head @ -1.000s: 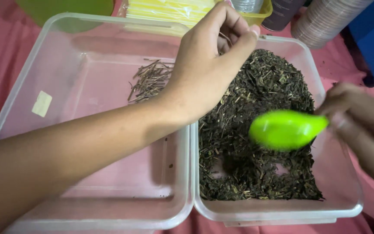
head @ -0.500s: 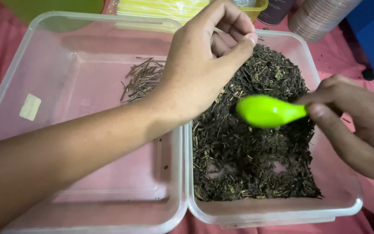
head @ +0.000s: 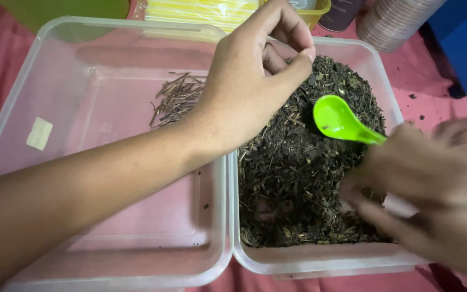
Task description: Sorting dried tea leaves by manually removing stems and twigs into a separate container
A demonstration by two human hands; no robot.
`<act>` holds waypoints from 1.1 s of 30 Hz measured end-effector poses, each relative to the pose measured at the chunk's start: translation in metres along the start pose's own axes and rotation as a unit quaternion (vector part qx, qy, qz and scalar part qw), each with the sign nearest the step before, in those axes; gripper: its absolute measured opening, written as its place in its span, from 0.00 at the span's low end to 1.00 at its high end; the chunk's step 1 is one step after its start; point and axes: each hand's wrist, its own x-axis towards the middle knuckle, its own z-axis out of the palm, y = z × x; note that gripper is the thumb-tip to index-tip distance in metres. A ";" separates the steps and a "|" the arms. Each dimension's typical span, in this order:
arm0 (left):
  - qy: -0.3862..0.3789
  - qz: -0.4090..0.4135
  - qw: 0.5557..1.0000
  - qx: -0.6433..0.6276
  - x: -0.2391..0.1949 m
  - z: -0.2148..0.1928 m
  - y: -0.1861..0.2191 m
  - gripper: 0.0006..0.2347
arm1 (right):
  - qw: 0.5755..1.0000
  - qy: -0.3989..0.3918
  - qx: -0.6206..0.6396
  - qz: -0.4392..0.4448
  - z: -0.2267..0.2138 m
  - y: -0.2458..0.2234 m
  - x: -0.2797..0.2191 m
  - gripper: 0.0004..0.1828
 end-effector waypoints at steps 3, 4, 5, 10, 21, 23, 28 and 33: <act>-0.028 0.014 0.999 0.013 0.000 -0.002 -0.002 0.09 | 0.983 -0.142 0.038 -0.108 0.013 0.002 -0.009 0.15; -0.027 0.015 0.999 0.015 -0.001 -0.002 0.000 0.09 | 0.983 -0.140 0.038 -0.110 0.017 0.003 -0.008 0.15; -0.024 0.031 0.999 0.023 -0.002 -0.002 0.002 0.10 | 0.980 -0.155 0.054 -0.115 0.020 0.004 -0.006 0.13; -0.048 0.092 0.993 0.050 -0.002 0.001 0.004 0.09 | 0.976 -0.143 0.107 -0.121 0.020 0.002 -0.003 0.07; -0.136 0.187 0.969 0.085 -0.004 0.003 0.002 0.07 | 0.966 -0.066 0.227 0.105 0.000 0.002 0.011 0.09; -0.139 0.202 0.966 0.078 -0.005 0.001 0.005 0.06 | 0.961 -0.033 0.244 0.125 0.000 -0.003 0.011 0.05; -0.176 0.211 0.960 0.055 -0.005 -0.001 0.015 0.04 | 0.944 0.052 0.270 0.181 0.003 -0.012 0.014 0.03; -0.222 0.198 0.955 0.025 -0.003 0.000 0.018 0.03 | 0.963 0.132 0.190 0.137 0.005 -0.007 0.014 0.04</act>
